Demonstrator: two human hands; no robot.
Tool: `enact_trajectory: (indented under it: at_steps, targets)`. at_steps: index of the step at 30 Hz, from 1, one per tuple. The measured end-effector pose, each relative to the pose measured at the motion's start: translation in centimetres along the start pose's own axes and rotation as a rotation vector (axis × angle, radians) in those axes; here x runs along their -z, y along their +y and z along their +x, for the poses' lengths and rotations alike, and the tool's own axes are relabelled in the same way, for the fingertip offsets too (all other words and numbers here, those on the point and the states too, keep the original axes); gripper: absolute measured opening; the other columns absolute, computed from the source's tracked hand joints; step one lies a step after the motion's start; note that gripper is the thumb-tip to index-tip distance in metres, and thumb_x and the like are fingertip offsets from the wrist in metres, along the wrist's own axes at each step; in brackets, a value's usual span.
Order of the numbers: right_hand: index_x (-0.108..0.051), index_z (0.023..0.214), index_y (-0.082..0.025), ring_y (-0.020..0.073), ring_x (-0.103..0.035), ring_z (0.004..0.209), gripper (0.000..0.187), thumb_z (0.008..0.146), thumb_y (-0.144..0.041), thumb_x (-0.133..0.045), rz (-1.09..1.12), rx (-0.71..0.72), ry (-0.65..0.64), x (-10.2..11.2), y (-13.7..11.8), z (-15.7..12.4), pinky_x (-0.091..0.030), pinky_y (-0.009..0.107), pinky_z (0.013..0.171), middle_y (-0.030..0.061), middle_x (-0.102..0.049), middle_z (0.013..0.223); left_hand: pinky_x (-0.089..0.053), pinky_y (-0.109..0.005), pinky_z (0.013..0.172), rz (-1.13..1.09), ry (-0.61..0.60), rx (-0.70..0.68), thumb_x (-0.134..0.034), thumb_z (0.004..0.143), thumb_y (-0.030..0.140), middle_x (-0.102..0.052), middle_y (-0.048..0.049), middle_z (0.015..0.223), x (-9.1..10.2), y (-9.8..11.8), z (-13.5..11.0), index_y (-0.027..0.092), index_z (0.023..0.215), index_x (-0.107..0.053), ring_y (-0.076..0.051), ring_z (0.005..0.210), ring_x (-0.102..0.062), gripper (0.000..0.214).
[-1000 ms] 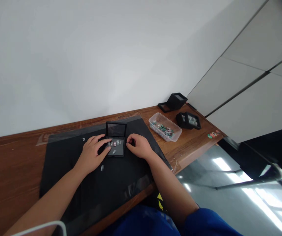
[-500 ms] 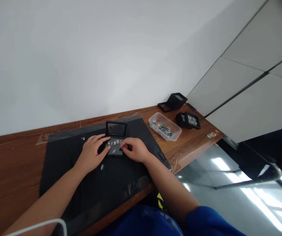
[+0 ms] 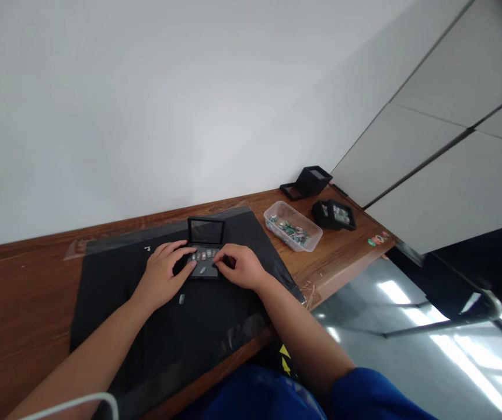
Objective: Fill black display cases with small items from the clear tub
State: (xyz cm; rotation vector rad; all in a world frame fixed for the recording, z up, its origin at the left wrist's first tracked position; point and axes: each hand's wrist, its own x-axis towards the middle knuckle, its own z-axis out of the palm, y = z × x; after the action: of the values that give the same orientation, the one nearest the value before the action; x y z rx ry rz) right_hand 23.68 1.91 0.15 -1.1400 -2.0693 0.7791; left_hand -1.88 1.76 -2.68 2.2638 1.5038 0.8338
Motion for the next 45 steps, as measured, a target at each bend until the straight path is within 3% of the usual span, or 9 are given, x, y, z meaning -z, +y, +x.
enact_trajectory:
  at_steps: [9,15,18,24,32,45]
  targets:
    - [-0.075,0.098,-0.020,0.0133,-0.061,0.076,0.015,0.087,-0.012,-0.068,-0.017,0.000,0.043,-0.2,0.3,0.2,-0.049,0.026,0.074,0.0027,-0.072,0.097,-0.041,-0.064,0.117,-0.025,0.016,-0.006,-0.059,0.099,0.052,-0.069,-0.0088,0.139,0.0,0.0,0.0,0.030,0.122,-0.076,-0.036,0.133,-0.057,0.035]
    - [-0.075,0.097,-0.019,0.0144,-0.061,0.077,0.012,0.086,-0.014,-0.071,-0.044,-0.055,0.077,-0.3,0.5,0.3,-0.048,0.028,0.075,0.0031,-0.069,0.091,-0.042,-0.059,0.118,-0.070,0.115,-0.024,-0.061,0.099,0.048,-0.063,-0.0112,0.145,0.5,0.6,-0.1,0.026,0.135,-0.066,-0.033,0.136,-0.055,0.042]
    - [-0.075,0.096,-0.019,0.0146,-0.061,0.077,0.011,0.087,-0.014,-0.071,-0.044,-0.064,0.071,-0.3,0.5,0.3,-0.048,0.028,0.074,0.0029,-0.069,0.089,-0.045,-0.056,0.115,-0.118,0.149,-0.107,-0.065,0.098,0.043,-0.066,-0.0101,0.138,1.0,1.3,-0.1,0.026,0.125,-0.070,-0.031,0.130,-0.059,0.032]
    - [-0.075,0.092,-0.019,0.0164,-0.065,0.083,0.007,0.088,-0.014,-0.071,-0.049,-0.065,0.050,-0.3,0.4,0.3,-0.048,0.029,0.077,0.0033,-0.070,0.088,-0.049,-0.055,0.108,-0.069,0.016,-0.291,-0.065,0.098,0.037,-0.071,-0.0072,0.127,1.2,2.1,-0.2,0.029,0.108,-0.079,-0.031,0.125,-0.060,0.018]
    - [-0.076,0.091,-0.020,0.0168,-0.068,0.087,0.005,0.087,-0.018,-0.074,-0.044,-0.034,0.011,-0.2,0.3,0.3,-0.050,0.029,0.081,0.0034,-0.071,0.091,-0.050,-0.059,0.104,0.040,-0.019,-0.306,-0.064,0.100,0.040,-0.076,-0.0042,0.125,0.8,1.9,-0.3,0.036,0.104,-0.085,-0.033,0.123,-0.062,0.022]
    - [-0.067,0.091,-0.020,0.0137,-0.056,0.073,0.011,0.082,-0.014,-0.072,-0.054,-0.110,0.099,-0.4,0.5,0.4,-0.045,0.027,0.072,-0.0003,-0.064,0.084,-0.050,-0.049,0.095,0.041,0.026,-0.247,-0.066,0.099,0.038,-0.077,-0.0053,0.111,0.8,2.0,0.0,0.032,0.089,-0.086,-0.030,0.110,-0.062,0.023]
